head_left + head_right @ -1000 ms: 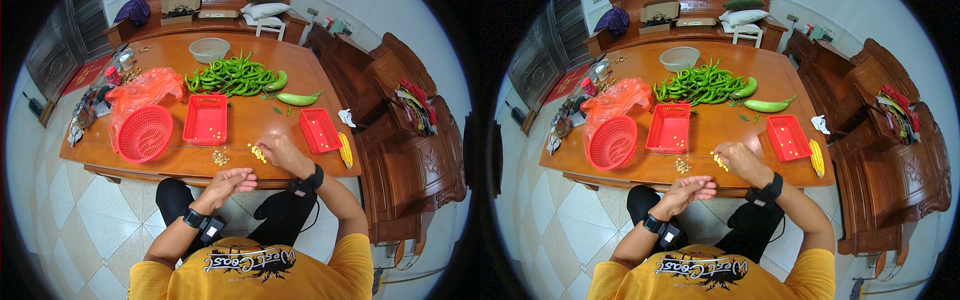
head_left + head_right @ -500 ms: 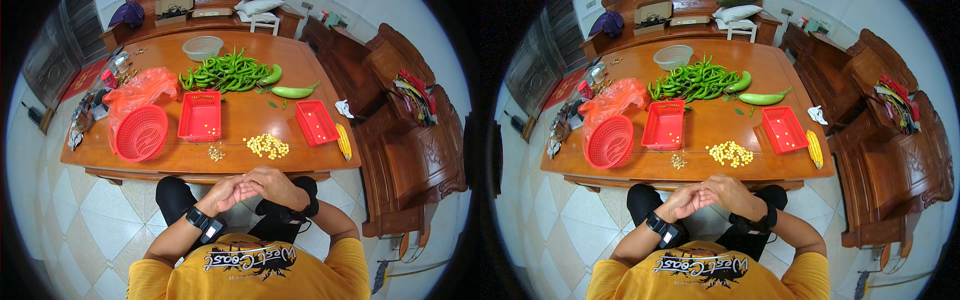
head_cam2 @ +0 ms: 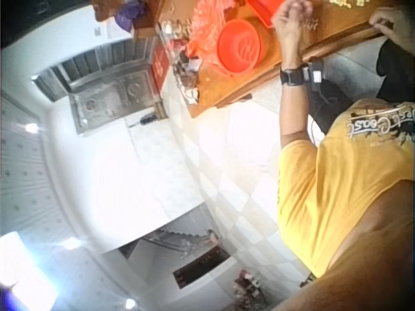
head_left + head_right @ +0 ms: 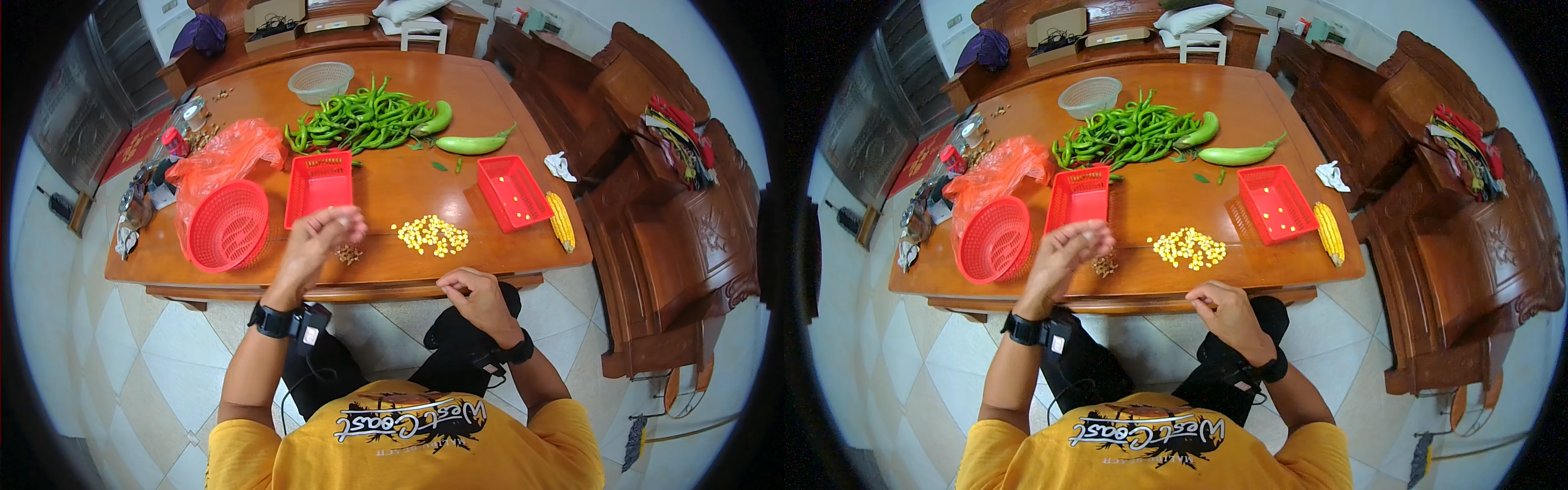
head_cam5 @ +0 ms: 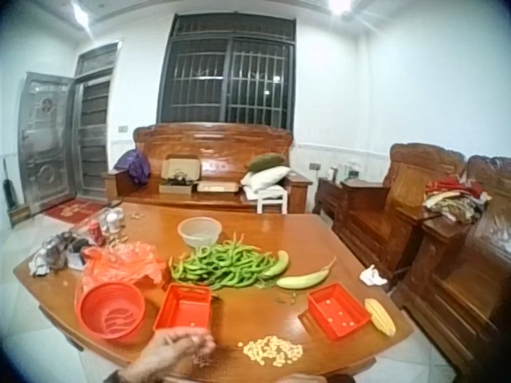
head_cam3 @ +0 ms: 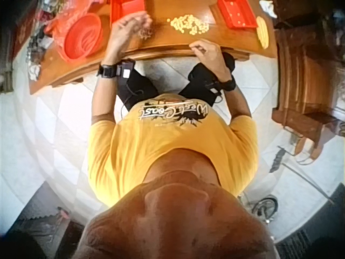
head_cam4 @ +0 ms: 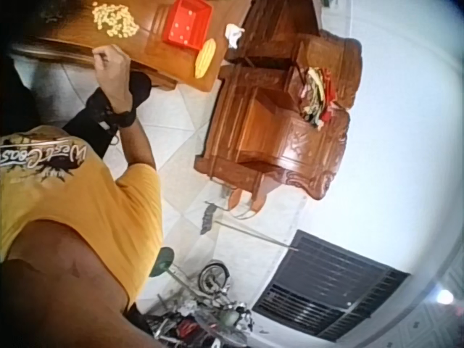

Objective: Manually picking individual corn kernels from a table and placing them into a small red container.

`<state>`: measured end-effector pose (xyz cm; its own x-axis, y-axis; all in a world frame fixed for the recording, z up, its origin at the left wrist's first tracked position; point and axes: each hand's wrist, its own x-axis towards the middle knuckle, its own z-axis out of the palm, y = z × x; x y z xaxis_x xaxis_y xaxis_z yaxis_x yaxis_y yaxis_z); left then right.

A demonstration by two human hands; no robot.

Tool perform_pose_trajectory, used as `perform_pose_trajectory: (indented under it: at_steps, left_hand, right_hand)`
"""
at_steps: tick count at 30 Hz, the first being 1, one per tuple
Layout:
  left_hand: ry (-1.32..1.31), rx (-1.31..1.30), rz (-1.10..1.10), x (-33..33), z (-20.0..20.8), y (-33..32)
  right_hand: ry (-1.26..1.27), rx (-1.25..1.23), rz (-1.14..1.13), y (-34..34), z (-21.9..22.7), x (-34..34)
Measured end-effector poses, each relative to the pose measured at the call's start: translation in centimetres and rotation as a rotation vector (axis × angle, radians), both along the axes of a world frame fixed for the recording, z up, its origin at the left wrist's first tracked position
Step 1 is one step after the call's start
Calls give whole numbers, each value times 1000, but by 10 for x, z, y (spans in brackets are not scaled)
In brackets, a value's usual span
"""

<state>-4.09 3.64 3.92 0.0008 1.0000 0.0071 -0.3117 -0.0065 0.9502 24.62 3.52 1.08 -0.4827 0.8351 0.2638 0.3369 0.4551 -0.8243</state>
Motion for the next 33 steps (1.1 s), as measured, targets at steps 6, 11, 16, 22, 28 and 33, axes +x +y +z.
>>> perform_pose_trajectory:
  at_steps: [6, 11, 16, 22, 28, 33]
  left_hand:
    - [947, 207, 284, -37, -13, 31]
    - [1348, 638, 536, -7, -16, 27]
    - [1072, 450, 92, 47, -11, 19]
    - [1133, 449, -18, 69, -43, 32]
    - [1174, 417, -28, 76, -49, 37]
    - [1193, 449, 22, 74, -58, 39]
  right_hand:
    - [-14, 30, -62, -2, -7, 12]
    - [13, 35, -101, -2, -17, 20]
    - [63, -18, -120, -5, -25, 20]
    - [96, -88, -115, -11, -30, 16]
    - [143, -186, -93, -19, -44, 12]
    - [281, -416, -42, -23, -59, 2]
